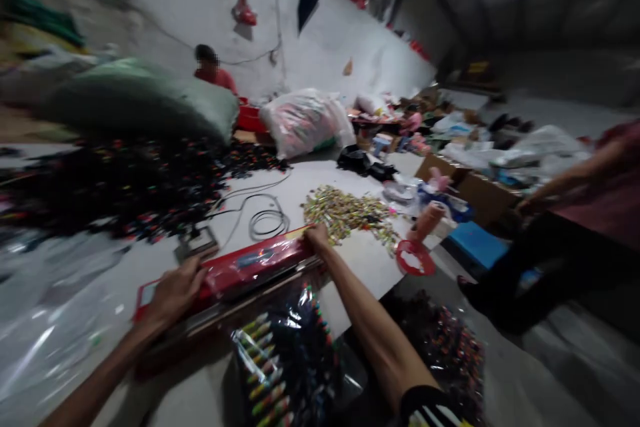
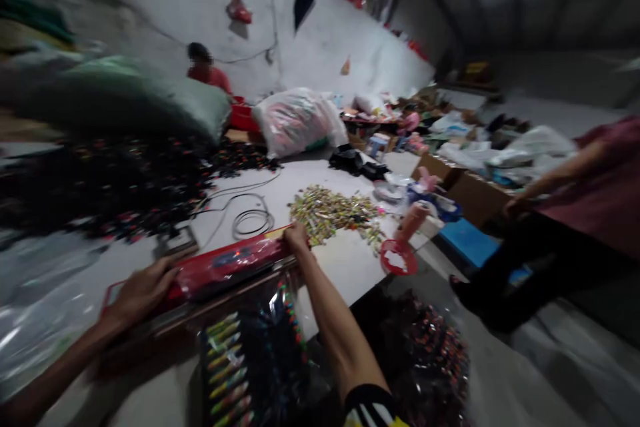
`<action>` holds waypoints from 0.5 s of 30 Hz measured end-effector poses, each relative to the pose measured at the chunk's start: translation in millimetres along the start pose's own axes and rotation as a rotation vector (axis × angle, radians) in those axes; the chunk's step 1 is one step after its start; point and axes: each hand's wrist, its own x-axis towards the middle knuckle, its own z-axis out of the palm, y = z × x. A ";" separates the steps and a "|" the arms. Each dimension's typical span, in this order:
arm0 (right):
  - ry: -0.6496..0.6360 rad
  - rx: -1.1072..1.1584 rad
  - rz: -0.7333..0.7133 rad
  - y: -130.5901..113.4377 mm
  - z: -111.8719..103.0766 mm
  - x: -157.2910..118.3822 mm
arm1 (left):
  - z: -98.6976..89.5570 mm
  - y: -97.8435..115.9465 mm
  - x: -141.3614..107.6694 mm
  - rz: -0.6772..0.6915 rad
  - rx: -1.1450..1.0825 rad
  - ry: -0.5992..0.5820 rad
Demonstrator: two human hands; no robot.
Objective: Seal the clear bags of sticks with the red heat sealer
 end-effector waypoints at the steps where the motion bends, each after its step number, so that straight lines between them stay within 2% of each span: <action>1: 0.007 0.024 -0.032 -2.5 1.1 -3.5 | 1.5 2.2 2.6 -0.060 0.017 -0.004; 4: 0.006 0.069 -0.240 -14.7 7.5 -27.2 | 6.5 5.6 12.6 -0.153 0.020 -0.016; 6: -0.154 0.007 -0.442 -23.1 15.9 -51.1 | 7.5 5.8 13.4 -0.170 -0.003 -0.019; 8: -0.372 -0.156 -0.581 -28.3 27.1 -71.7 | 6.3 5.3 9.4 -0.177 -0.036 -0.022; 10: -0.489 -0.321 -0.615 -29.1 38.3 -81.9 | 3.5 5.0 3.9 -0.174 -0.076 -0.029; 12: -0.496 -0.407 -0.606 -26.5 45.6 -82.1 | -0.7 6.6 -0.4 -0.157 -0.125 -0.045; 15: -0.484 -0.425 -0.580 -22.0 45.3 -77.9 | -6.7 14.6 -4.9 -0.079 -0.249 -0.083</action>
